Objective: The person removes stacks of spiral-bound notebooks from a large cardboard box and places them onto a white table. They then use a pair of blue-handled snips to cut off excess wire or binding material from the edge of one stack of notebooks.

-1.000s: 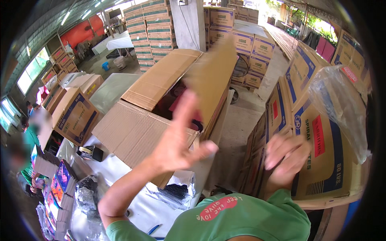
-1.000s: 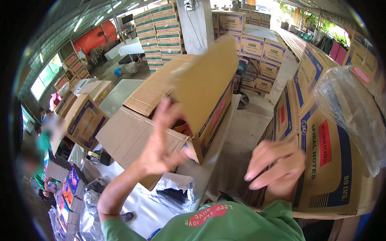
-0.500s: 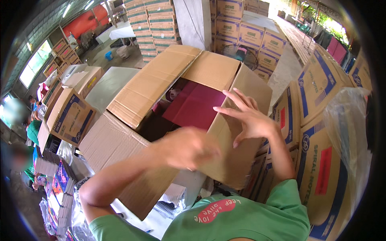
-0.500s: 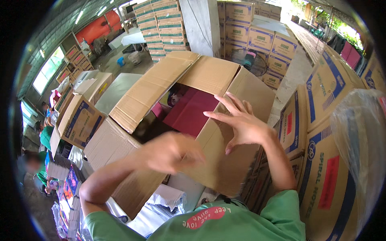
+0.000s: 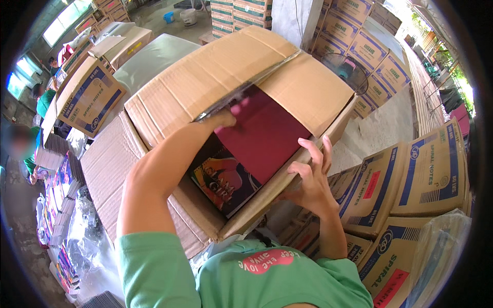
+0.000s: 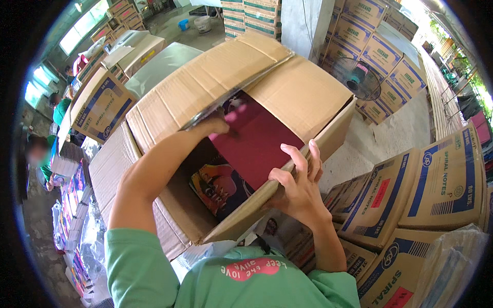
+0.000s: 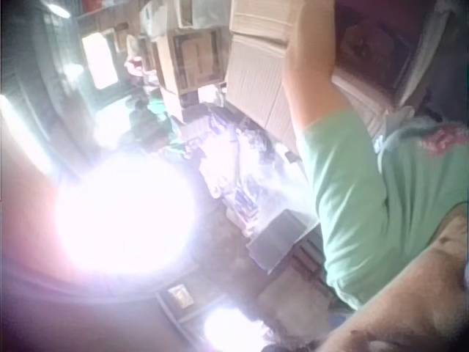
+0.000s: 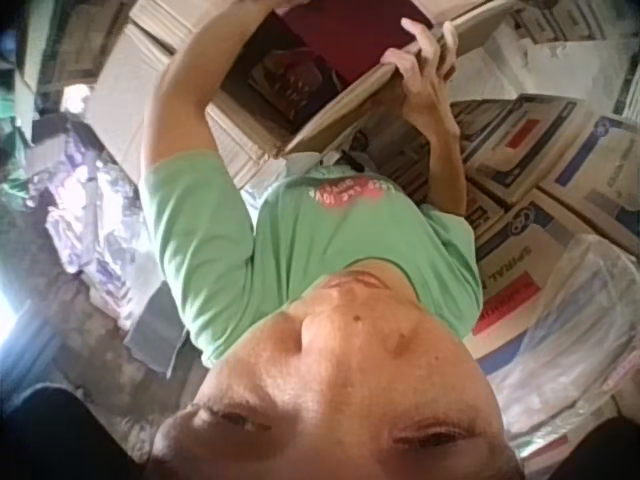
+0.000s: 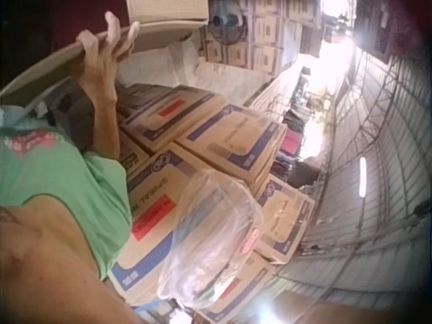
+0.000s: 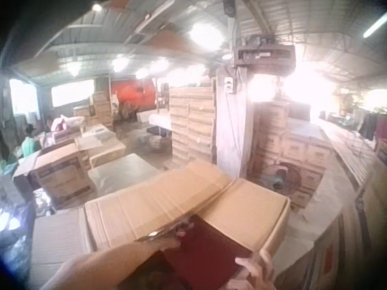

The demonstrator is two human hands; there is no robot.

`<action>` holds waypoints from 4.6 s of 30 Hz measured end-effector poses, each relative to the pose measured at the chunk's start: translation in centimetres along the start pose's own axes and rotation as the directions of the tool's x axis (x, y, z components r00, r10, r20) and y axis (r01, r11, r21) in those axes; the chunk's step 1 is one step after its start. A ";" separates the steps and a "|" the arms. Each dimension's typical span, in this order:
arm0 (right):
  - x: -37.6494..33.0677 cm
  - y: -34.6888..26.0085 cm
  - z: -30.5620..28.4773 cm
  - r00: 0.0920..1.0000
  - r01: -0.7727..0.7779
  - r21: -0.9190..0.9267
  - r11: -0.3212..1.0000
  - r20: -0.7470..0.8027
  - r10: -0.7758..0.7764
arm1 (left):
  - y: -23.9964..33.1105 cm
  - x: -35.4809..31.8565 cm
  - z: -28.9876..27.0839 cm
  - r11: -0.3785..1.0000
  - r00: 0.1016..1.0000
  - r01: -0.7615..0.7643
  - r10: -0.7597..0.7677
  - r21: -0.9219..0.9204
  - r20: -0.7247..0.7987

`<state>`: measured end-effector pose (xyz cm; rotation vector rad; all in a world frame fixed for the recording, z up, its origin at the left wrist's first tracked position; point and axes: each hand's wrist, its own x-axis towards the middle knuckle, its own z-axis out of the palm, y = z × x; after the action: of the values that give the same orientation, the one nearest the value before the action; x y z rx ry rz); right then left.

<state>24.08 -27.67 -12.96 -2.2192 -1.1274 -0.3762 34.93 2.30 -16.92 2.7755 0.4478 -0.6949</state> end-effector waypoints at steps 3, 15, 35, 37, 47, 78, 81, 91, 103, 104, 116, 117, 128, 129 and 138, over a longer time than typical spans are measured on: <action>0.7 0.2 -0.5 1.000 0.019 -0.007 1.000 0.007 -0.019 | -2.6 0.4 -5.7 0.996 0.868 0.040 0.004 0.078 -0.496; 1.2 0.6 -0.3 0.989 0.149 0.019 0.989 -0.020 -0.149 | -5.6 -9.4 -8.2 0.482 0.478 0.430 0.595 0.763 -0.646; -0.5 1.6 0.9 1.000 0.007 0.213 0.977 -0.015 -0.004 | -2.2 -3.7 5.8 0.715 0.653 0.390 0.230 -0.580 0.722; -0.3 1.7 1.0 1.000 0.007 0.219 0.976 -0.019 -0.003 | -1.9 -4.4 5.7 0.695 0.739 0.366 0.188 -0.619 0.648; -0.1 2.0 1.3 0.995 0.070 0.164 0.984 -0.083 -0.057 | -0.9 -7.3 3.7 0.621 0.711 0.344 0.318 -0.704 0.627; -1.9 2.1 2.7 0.948 0.148 -0.054 0.988 -0.275 -0.157 | -0.1 -11.1 4.1 0.625 0.885 -0.120 0.419 -0.771 0.201; -2.1 2.1 2.4 0.954 0.138 -0.028 0.990 -0.263 -0.141 | -1.2 -8.6 3.8 0.562 0.871 -0.066 0.436 -0.824 0.228; -0.8 2.1 1.7 0.973 0.171 0.046 0.984 -0.166 -0.161 | -2.9 -7.2 5.5 0.652 0.777 0.079 0.434 -0.754 0.456; -1.3 2.3 1.6 0.995 0.060 0.215 0.975 -0.087 -0.042 | -1.8 -10.5 1.4 0.743 0.874 -0.022 0.339 -0.669 0.347; -1.3 2.4 1.6 0.995 0.062 0.208 0.976 -0.086 -0.045 | -0.9 -11.5 -0.8 0.769 0.853 0.003 0.331 -0.639 0.402; 2.9 -4.4 -3.9 0.982 -0.173 0.358 0.918 0.136 0.132 | -11.0 -17.8 -9.6 -0.016 0.847 0.065 0.529 -0.998 0.046; 3.9 -5.1 -2.4 0.992 -0.106 0.451 0.886 0.111 0.062 | -10.5 -18.2 -9.6 -0.071 0.840 0.047 0.542 -0.996 0.001; 7.5 -11.3 -0.1 0.899 -0.175 0.984 0.027 0.149 0.411 | -9.5 -17.9 -7.7 0.000 0.534 -0.651 0.711 -0.759 -0.458; 7.4 -11.2 -0.1 0.868 -0.156 0.982 -0.104 0.186 0.460 | -7.6 -19.5 -8.5 -0.068 0.677 -0.356 0.669 -0.932 -0.307; 4.3 -20.4 -3.1 0.837 -0.020 0.998 -0.057 0.048 0.546 | -6.5 -32.8 -11.9 0.181 0.510 -0.810 0.686 -0.558 -0.519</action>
<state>10.32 -17.81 -0.34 -0.8395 -0.2949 0.2263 10.03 4.28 8.36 1.7913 -0.5591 0.0296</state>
